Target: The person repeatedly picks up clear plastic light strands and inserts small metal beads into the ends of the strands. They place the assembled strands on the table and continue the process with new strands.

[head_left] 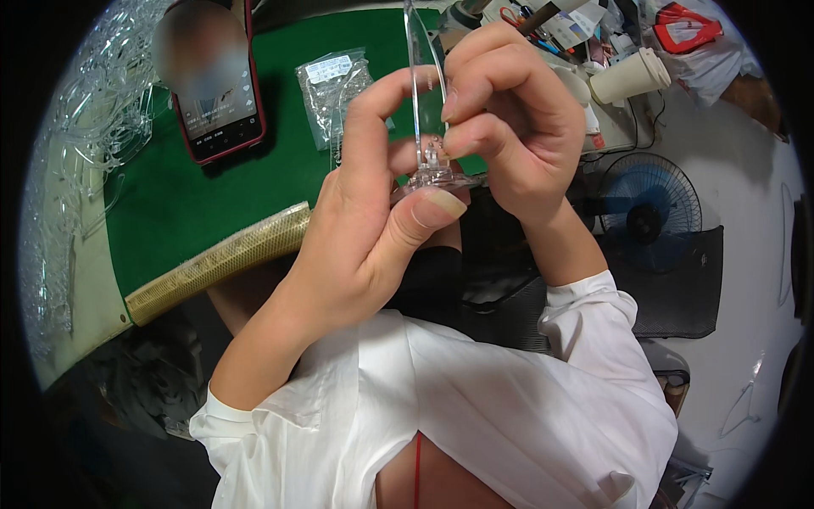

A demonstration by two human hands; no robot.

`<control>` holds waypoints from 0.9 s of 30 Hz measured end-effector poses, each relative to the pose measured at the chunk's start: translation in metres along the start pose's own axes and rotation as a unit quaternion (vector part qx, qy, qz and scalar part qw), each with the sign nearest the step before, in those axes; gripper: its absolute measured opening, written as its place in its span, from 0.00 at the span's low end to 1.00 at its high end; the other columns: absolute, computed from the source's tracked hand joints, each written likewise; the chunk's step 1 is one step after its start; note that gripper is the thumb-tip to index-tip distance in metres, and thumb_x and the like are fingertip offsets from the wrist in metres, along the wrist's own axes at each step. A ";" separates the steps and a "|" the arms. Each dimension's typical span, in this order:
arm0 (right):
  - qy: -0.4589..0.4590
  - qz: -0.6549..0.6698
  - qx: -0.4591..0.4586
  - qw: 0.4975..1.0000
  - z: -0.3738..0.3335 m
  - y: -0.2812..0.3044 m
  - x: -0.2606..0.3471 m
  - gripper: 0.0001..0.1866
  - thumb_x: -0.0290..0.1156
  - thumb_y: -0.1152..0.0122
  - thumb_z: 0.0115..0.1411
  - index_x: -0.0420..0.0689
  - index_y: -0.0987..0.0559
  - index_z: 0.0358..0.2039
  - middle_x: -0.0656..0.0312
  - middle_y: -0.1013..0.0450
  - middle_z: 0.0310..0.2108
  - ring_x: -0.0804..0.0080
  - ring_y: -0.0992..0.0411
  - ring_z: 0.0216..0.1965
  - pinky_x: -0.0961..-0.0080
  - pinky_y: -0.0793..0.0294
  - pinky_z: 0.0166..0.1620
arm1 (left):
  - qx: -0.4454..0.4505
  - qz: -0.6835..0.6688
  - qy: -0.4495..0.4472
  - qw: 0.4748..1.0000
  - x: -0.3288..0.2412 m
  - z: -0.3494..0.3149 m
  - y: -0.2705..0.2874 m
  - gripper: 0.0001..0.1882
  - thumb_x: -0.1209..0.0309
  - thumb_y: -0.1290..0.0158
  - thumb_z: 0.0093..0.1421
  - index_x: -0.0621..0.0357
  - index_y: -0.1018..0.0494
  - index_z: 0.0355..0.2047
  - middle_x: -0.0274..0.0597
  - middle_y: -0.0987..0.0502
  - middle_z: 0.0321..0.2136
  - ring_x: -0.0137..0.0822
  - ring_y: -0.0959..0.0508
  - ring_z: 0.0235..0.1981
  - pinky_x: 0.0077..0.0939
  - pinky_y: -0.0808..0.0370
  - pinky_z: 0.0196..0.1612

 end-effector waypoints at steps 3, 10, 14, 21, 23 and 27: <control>-0.009 -0.005 -0.011 1.000 -0.003 0.006 -0.004 0.07 0.30 0.32 0.52 0.42 0.20 0.29 0.64 0.28 0.29 0.74 0.33 0.32 0.80 0.34 0.35 | -0.012 0.033 -0.012 0.999 0.003 0.008 0.001 0.44 0.40 0.61 0.64 0.65 0.57 0.64 0.42 0.27 0.36 0.19 0.31 0.26 0.09 0.39 0.25; -0.190 0.144 -0.039 0.970 -0.018 0.017 0.001 0.08 0.28 0.37 0.59 0.38 0.19 0.36 0.66 0.31 0.30 0.82 0.32 0.27 0.87 0.32 0.30 | -0.014 0.039 -0.051 0.998 0.012 0.038 -0.012 0.36 0.50 0.60 0.68 0.64 0.54 0.64 0.45 0.27 0.42 0.30 0.25 0.38 0.18 0.32 0.37; -0.164 0.131 -0.090 0.974 -0.011 0.043 -0.006 0.08 0.27 0.39 0.60 0.36 0.19 0.36 0.65 0.30 0.31 0.80 0.29 0.32 0.86 0.29 0.34 | -0.004 0.222 -0.086 0.971 0.009 0.064 -0.021 0.19 0.65 0.50 0.64 0.65 0.32 0.51 0.54 0.23 0.37 0.50 0.22 0.40 0.33 0.26 0.42; -0.192 0.071 -0.092 0.975 0.000 0.106 -0.024 0.12 0.34 0.40 0.61 0.36 0.19 0.36 0.66 0.26 0.33 0.81 0.30 0.37 0.82 0.33 0.45 | 0.020 0.492 -0.156 0.856 0.026 0.115 -0.046 0.07 0.69 0.44 0.60 0.60 0.28 0.33 0.47 0.24 0.19 0.50 0.23 0.20 0.38 0.29 0.23; -0.191 0.063 -0.125 0.972 0.004 0.122 -0.031 0.10 0.33 0.38 0.60 0.38 0.19 0.34 0.68 0.24 0.31 0.82 0.29 0.35 0.80 0.31 0.43 | 0.010 0.503 -0.171 0.847 0.026 0.130 -0.055 0.08 0.68 0.44 0.59 0.59 0.29 0.29 0.46 0.25 0.16 0.49 0.24 0.18 0.38 0.30 0.22; -0.203 0.031 -0.169 0.964 0.006 0.144 -0.046 0.11 0.34 0.36 0.59 0.39 0.21 0.34 0.66 0.24 0.32 0.82 0.29 0.37 0.80 0.31 0.45 | -0.010 0.516 -0.207 0.831 0.033 0.149 -0.066 0.11 0.65 0.46 0.61 0.59 0.30 0.27 0.45 0.26 0.15 0.48 0.25 0.16 0.38 0.32 0.21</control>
Point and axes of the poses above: each hand's wrist, its own z-axis towards the middle knuckle, its own y-axis out of the back of the hand, x = y × z, the point moved 2 cm from there along z, towards the middle knuckle
